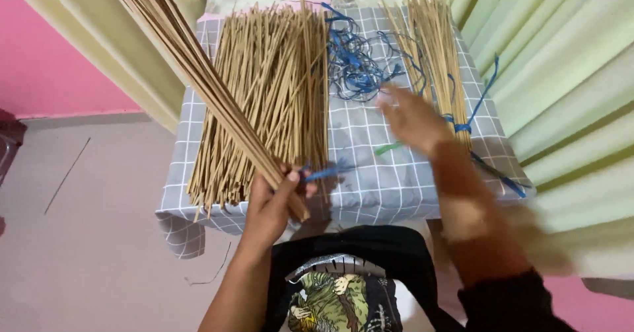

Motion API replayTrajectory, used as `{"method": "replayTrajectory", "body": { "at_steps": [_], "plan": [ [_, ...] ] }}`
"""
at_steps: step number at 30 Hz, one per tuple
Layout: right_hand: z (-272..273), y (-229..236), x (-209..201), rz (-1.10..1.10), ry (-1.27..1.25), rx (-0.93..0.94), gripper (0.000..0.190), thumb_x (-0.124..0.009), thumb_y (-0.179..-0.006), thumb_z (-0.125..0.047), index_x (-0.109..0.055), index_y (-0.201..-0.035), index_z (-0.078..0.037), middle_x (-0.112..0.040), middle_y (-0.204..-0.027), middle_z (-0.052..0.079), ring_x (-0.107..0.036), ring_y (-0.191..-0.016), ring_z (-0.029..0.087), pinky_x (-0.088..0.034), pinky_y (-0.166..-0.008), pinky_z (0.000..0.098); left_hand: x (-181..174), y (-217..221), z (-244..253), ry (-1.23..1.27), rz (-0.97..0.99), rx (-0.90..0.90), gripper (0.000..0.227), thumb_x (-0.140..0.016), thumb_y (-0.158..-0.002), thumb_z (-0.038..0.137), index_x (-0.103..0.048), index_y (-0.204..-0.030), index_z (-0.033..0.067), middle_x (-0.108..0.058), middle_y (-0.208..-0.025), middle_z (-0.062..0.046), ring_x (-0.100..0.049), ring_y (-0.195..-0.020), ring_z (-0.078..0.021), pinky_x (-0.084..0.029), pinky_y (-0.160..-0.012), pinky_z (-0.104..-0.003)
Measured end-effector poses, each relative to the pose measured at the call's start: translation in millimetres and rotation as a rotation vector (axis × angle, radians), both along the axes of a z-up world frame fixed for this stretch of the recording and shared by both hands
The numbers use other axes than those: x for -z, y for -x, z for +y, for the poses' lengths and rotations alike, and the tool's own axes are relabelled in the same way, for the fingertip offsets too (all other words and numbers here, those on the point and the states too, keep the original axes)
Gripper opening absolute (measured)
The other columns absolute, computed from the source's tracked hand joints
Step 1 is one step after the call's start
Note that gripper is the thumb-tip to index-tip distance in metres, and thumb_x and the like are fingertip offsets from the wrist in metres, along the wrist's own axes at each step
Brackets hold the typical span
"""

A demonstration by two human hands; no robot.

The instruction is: Gathering long wooden sticks and tying them into bundles using plastic strips on a table.

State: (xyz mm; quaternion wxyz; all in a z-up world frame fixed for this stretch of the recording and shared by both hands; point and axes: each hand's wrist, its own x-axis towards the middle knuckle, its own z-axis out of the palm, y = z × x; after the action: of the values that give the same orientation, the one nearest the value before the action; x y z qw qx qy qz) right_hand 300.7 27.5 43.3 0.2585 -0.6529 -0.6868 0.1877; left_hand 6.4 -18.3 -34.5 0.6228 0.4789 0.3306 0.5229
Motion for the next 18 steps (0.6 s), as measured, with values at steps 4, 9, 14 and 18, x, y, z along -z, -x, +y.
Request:
{"method": "replayTrajectory", "body": {
  "at_steps": [4,9,14,18],
  "plan": [
    [94.6,-25.9,53.5,-0.501,0.096,0.219,0.072,-0.041,-0.107,-0.058,-0.055,-0.147,0.000,-0.064,-0.131,0.033,-0.065,-0.118,0.049,-0.052,-0.096,0.0601,-6.3,17.5,-22.3,-0.049,0.038,-0.064,0.025,-0.059,-0.100,0.014,-0.041,-0.113,0.0035,-0.065,-0.107,-0.021,-0.073,-0.082,-0.0298,-0.066,-0.076,-0.042],
    [136.4,9.5,64.9,-0.654,0.372,0.329,0.085,-0.013,-0.101,-0.074,-0.032,-0.157,-0.013,-0.031,-0.161,0.027,-0.025,-0.148,0.044,-0.016,-0.114,0.0603,-13.0,26.8,-31.0,-0.158,0.204,-0.032,0.023,-0.057,-0.100,0.018,-0.052,-0.121,0.0090,-0.060,-0.115,-0.010,-0.067,-0.105,-0.0238,-0.068,-0.085,-0.038],
    [165.5,26.0,75.8,-0.299,0.246,0.223,0.084,-0.022,-0.102,-0.067,-0.028,-0.159,-0.006,-0.032,-0.162,0.024,-0.029,-0.149,0.045,-0.021,-0.119,0.0607,-8.2,33.0,-29.8,-0.095,0.246,-0.030,0.024,-0.058,-0.100,0.023,-0.053,-0.120,0.0104,-0.061,-0.113,-0.008,-0.067,-0.107,-0.0229,-0.066,-0.088,-0.038],
    [152.9,48.1,44.8,-0.024,0.213,0.159,0.080,-0.029,-0.102,-0.062,-0.019,-0.163,-0.011,-0.018,-0.169,0.016,-0.020,-0.152,0.046,-0.020,-0.123,0.0565,-10.9,29.2,-30.2,-0.072,0.325,-0.036,0.023,-0.058,-0.099,0.027,-0.056,-0.115,0.0107,-0.062,-0.108,-0.007,-0.067,-0.103,-0.0210,-0.066,-0.088,-0.037]
  ]
}}
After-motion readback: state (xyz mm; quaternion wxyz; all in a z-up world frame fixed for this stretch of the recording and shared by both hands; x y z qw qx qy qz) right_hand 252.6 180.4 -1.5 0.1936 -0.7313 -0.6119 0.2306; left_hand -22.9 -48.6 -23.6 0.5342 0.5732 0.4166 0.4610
